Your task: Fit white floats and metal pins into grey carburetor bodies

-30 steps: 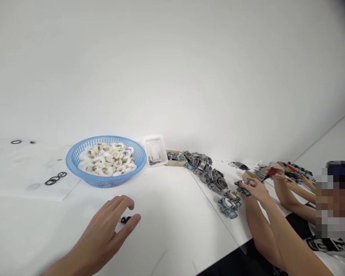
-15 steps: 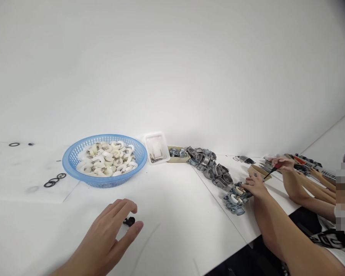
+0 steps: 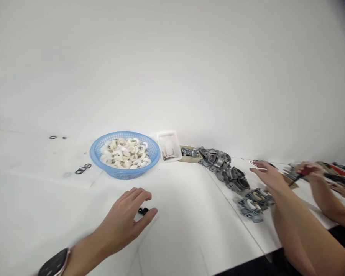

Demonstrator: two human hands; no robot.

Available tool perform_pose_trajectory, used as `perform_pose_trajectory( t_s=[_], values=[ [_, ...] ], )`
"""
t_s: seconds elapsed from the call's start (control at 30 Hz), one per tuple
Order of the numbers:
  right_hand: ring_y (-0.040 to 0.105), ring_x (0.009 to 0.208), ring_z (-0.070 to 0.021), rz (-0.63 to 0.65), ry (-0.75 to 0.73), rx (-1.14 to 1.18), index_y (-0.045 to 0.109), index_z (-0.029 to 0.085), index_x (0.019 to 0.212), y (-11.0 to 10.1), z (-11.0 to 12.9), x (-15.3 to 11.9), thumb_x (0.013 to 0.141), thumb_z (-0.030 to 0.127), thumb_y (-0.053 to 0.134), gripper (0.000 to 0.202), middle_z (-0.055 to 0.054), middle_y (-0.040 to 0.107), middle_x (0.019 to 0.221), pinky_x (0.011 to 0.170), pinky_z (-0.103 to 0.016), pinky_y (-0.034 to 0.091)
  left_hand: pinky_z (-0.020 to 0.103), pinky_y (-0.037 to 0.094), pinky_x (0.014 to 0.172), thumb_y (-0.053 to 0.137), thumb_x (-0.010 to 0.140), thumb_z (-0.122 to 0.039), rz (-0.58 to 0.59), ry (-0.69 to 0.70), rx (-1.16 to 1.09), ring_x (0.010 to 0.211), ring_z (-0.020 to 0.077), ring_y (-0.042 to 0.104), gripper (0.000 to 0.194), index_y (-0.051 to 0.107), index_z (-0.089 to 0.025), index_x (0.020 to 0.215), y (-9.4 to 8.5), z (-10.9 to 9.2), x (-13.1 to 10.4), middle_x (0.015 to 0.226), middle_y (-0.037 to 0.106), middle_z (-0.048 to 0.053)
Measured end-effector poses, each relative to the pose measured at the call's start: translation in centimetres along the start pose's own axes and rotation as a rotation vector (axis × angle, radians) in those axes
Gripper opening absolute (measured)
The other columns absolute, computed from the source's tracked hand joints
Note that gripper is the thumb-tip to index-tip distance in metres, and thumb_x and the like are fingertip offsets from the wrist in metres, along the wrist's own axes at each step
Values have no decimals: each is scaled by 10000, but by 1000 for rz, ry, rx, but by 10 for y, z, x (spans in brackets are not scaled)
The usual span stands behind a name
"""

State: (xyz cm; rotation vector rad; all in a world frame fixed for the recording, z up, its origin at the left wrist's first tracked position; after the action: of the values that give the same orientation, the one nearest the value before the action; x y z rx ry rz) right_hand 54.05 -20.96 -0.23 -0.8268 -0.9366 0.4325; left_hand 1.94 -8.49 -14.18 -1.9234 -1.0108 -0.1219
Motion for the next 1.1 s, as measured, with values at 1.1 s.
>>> perform_pose_trajectory(
  t_s=[1.1],
  values=[
    [620, 829, -246, 607, -901, 624, 656, 253, 1081, 167, 274, -207, 881, 104, 587, 259, -51, 716, 952, 745, -405, 525, 339, 470, 768, 474, 886, -73, 189, 90, 260, 821, 200, 595, 293, 570, -204, 1129, -1, 6, 9, 914, 655, 23]
  ],
)
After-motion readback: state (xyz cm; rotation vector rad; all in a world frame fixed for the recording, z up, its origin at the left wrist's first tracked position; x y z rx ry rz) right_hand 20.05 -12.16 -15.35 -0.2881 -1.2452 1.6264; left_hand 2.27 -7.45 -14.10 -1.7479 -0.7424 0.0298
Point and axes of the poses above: each hand's wrist, its own x-axis towards the middle knuckle, its own y-axis out of the palm, z = x × y, the point moved 2 cm from there along x, towards the middle knuckle
